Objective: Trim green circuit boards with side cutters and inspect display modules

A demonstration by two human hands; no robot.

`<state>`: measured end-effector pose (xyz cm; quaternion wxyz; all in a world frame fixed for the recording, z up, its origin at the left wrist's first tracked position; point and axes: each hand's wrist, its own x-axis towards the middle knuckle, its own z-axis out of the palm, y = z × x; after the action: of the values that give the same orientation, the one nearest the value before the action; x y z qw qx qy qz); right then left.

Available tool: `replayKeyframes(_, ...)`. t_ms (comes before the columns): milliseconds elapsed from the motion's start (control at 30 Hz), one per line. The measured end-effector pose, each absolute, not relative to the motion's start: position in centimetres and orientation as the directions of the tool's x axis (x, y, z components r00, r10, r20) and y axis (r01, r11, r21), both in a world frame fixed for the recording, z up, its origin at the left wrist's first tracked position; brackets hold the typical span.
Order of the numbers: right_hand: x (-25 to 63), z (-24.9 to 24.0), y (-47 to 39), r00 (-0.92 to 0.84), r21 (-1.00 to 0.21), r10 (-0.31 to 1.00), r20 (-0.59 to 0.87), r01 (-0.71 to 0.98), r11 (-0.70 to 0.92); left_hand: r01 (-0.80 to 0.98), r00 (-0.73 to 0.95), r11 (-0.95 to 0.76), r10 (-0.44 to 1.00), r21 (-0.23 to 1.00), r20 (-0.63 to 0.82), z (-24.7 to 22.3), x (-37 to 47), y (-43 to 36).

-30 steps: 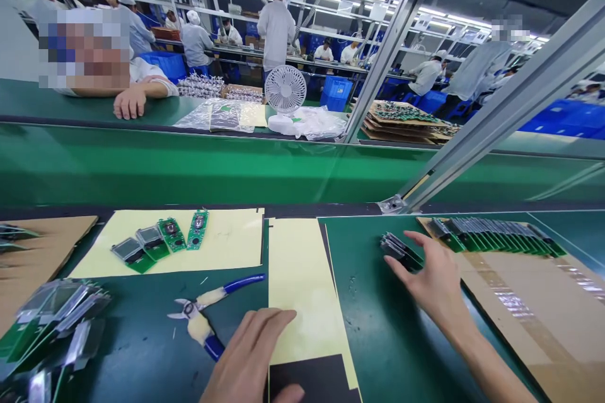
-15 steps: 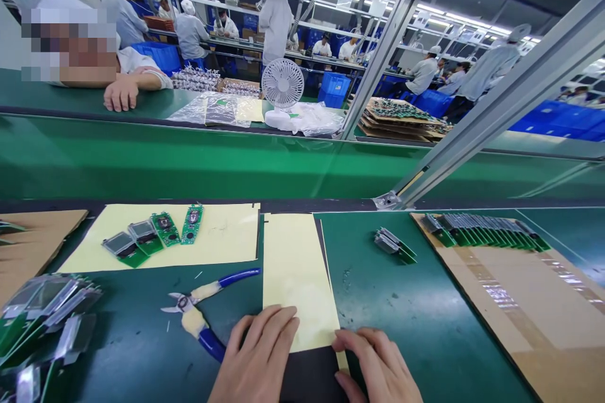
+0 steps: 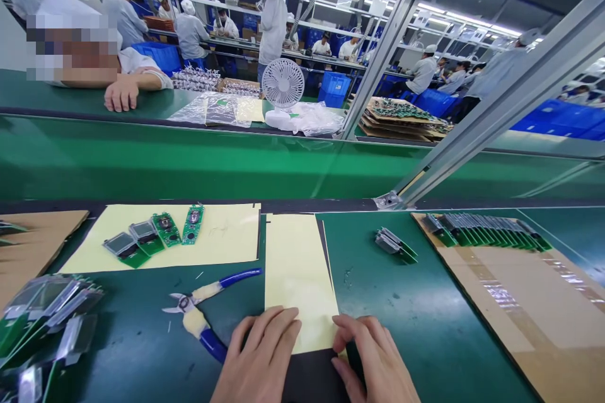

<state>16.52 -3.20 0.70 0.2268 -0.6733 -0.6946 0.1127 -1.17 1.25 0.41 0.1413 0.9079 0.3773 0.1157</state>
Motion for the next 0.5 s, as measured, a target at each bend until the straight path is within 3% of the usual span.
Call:
replayKeyframes(133, 16.7, 0.4, -3.0, 0.047, -0.488, 0.985, 0.166, 0.872, 0.040, 0.680, 0.665, -0.659, 0.739, 0.322, 0.109, -0.4, -1.5, 1.2)
replayKeyframes(200, 16.9, 0.5, -3.0, 0.141, -0.581, 0.979, 0.147, 0.814, -0.030, 0.639, 0.692, -0.683, 0.711, 0.353, 0.124, -1.0, -1.6, 1.1)
replayKeyframes(267, 17.0, 0.8, -2.9, 0.259, -0.729, 0.960, 0.104, 0.676, -0.104, 0.612, 0.697, -0.681, 0.705, 0.402, 0.133, -1.2, -1.5, 0.9)
replayKeyframes(367, 16.4, 1.4, -2.7, 0.316, -0.916, 0.949, 0.018, 0.385, -0.111, 0.664, 0.555, -0.533, 0.821, 0.525, 0.131, -0.3, -1.2, 0.5)
replayKeyframes(500, 14.5, 2.0, -2.3, 0.243, -0.996, 0.968, -0.058, 0.057, -0.074, 0.576, 0.365, -0.223, 0.931, 0.786, -0.003, 2.2, -0.8, 0.5)
